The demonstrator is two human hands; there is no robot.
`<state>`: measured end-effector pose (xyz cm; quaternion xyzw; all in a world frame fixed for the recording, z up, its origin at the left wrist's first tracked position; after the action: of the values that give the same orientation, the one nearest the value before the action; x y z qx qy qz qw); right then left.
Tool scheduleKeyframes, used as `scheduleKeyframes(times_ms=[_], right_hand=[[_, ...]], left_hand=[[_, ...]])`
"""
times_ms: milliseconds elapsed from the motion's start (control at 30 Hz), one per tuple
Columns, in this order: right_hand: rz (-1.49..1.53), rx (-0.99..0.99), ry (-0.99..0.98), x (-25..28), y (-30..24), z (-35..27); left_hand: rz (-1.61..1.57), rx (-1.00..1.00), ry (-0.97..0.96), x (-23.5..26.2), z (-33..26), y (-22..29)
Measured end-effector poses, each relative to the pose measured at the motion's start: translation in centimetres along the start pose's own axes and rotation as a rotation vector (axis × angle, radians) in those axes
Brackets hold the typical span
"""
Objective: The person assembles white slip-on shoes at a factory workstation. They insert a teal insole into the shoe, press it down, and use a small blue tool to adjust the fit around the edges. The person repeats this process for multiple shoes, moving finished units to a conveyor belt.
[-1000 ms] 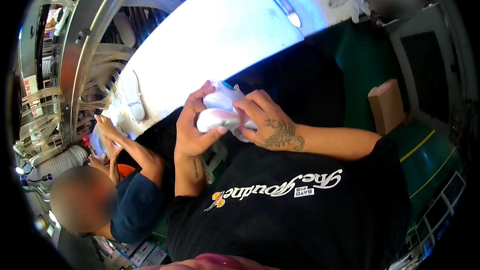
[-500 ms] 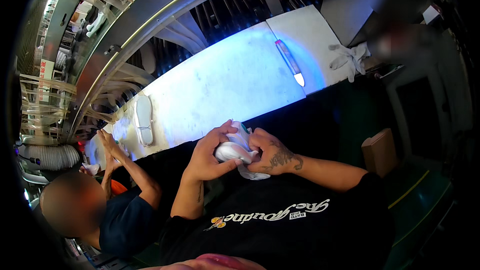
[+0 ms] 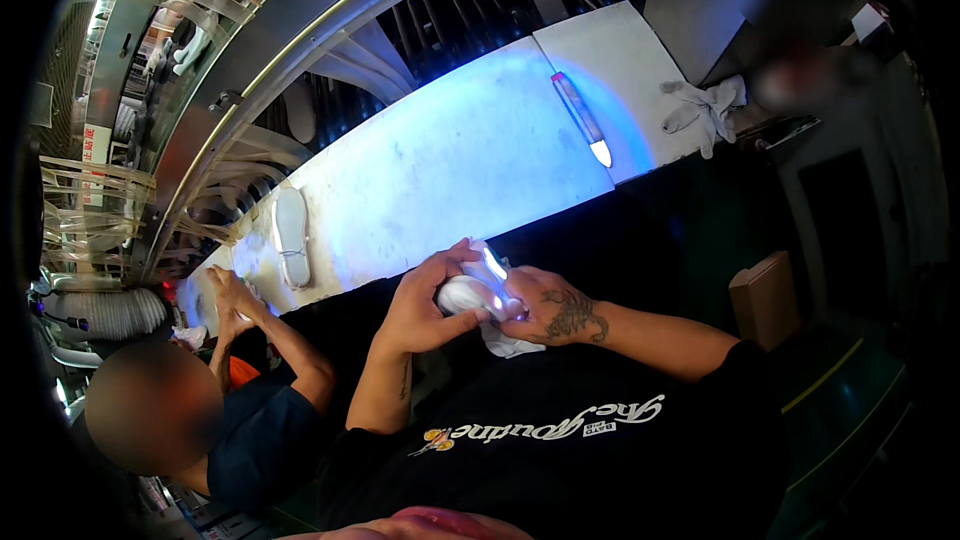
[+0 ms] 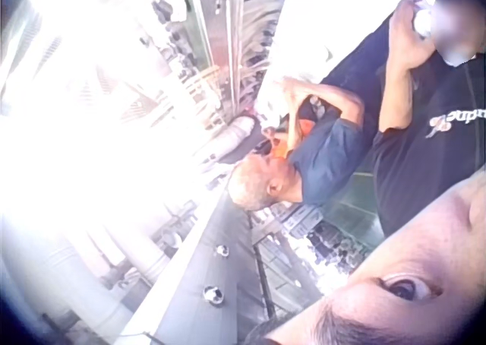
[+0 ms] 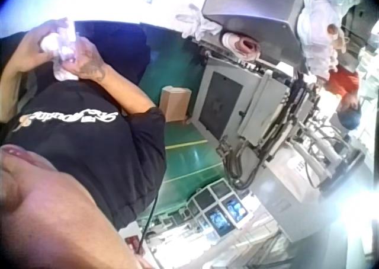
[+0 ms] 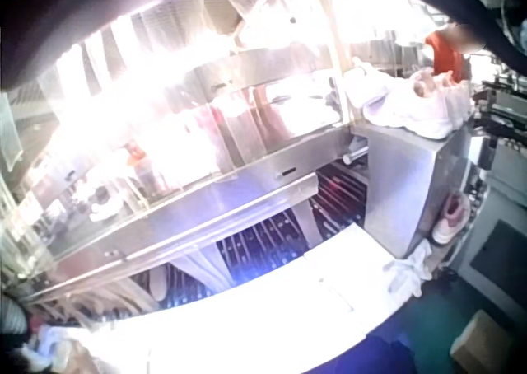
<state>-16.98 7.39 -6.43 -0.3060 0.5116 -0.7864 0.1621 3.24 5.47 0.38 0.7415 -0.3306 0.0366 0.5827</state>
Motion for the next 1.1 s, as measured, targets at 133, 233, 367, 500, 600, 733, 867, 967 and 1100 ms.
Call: scheduleKeyframes(times_ms=[133, 233, 367, 500, 600, 733, 867, 967, 1100], right_hand=[[0.058, -0.129, 0.01, 0.1, -0.2, 0.1], [-0.031, 0.034, 0.128, 0.6, -0.4, 0.6], [-0.003, -0.103, 0.072, 0.7, -0.4, 0.6], [0.078, -0.113, 0.073, 1.3, 0.1, 1.1], [-0.072, 0.042, 0.129, 2.3, -0.7, 2.1], [-0.184, 0.066, 0.085, 2.6, -1.7, 3.7], [-0.094, 0.009, 0.025, 3.3, -2.3, 5.0], [-0.026, -0.089, -0.061, 4.1, -2.4, 6.0], [-0.01, -0.119, -0.157, 4.8, -2.6, 7.3]], left_hand=[[-0.068, -0.065, -0.042, 0.5, -0.2, -0.3], [-0.059, -0.084, -0.017, 0.6, 0.2, -0.5], [-0.218, -0.003, 0.071, 0.3, -0.2, -3.0], [-0.207, -0.04, 0.068, 0.1, 0.2, -3.0], [-0.346, 0.009, 0.078, -0.6, 0.8, -3.4], [-0.382, 0.01, 0.104, -1.2, 1.5, -3.6], [-0.334, -0.018, 0.187, -1.2, 1.7, -3.9], [-0.246, -0.044, 0.199, -0.9, 2.1, -3.5], [-0.141, -0.073, 0.114, -0.3, 2.5, -2.5]])
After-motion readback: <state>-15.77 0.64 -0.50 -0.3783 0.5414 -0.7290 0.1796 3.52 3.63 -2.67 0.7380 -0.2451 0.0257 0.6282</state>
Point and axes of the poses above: each hand's wrist, its own z-axis towards the middle knuckle, its own x-axis out of the back of the hand, y = z × x, the point moved 5 cm from there along z, towards the middle knuckle, and after that the axes turned 15 degrees about x, right-handed, at the moved point
